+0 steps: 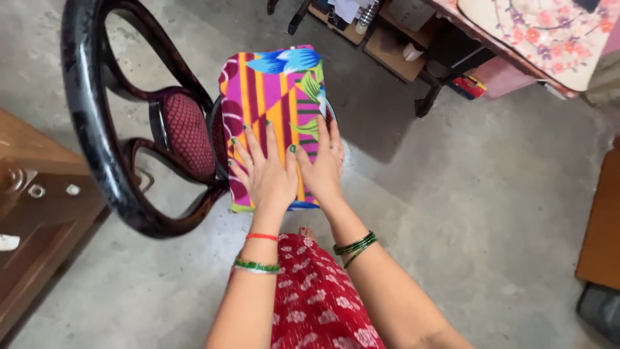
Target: The person unfolds and folds a blanket on a bed by hand.
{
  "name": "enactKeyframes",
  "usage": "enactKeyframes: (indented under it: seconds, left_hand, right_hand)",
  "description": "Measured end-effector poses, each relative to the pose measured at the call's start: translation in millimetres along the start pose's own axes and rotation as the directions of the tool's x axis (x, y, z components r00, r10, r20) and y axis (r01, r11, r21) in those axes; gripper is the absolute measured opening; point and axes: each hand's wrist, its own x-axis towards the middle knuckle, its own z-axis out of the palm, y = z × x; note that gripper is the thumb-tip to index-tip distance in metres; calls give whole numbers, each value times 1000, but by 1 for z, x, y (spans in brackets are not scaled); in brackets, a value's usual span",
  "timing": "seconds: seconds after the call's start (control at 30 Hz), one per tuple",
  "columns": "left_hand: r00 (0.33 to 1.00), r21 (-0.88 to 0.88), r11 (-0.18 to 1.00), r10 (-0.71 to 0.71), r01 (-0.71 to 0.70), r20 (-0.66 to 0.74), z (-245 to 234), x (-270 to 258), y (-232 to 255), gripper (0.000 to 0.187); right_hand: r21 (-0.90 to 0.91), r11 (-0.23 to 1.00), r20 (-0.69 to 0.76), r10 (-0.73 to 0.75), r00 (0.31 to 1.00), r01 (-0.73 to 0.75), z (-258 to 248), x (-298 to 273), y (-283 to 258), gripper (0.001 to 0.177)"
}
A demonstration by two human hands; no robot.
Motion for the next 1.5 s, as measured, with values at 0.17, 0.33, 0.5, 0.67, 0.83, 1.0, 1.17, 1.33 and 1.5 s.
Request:
enactKeyframes:
  seconds: [0.17,0.33,0.5,0.67,0.83,1.0,1.17,1.33,1.5]
  left_hand:
    - [991,33,998,51,-47,-126,-50,-47,20,64]
    - [974,90,995,72,-53,-217,-97,-67,29,59]
    - [952,64,997,48,-29,-302,-147,-77,24,62]
    - [931,59,998,-9,33,-364,-182,-98,-6,55]
    - [902,93,990,-55,105,-429,-216,-133,-60,55]
    - [870,56,978,-151,199,-469,-260,-165,-118,53]
    - [822,54,960,-205,275,-532,-296,-196,-169,55]
    - [776,24,937,-275,349,-567,-314,-218,-208,55]
    - [728,-23,907,-352,420,-588,-328,-224,-246,57]
  right_hand:
    - [7,985,29,-175,984,175,-46,-26,-50,84]
    - [4,928,22,-373,928,373,-76,-35,-103,83]
    - [-36,873,69,-484,872,487,-84,-37,-158,83]
    - [-8,837,123,-542,832,547,-67,-66,-204,85]
    - [62,821,223,-565,794,567,-33,-113,-246,83]
    - [130,782,279,-619,734,610,4,-163,-295,82]
    - [194,737,312,-672,672,647,41,-209,-334,81]
    - [180,697,360,-703,613,694,76,-239,-361,81]
    - [213,643,377,-749,545,736,110,-258,-387,83]
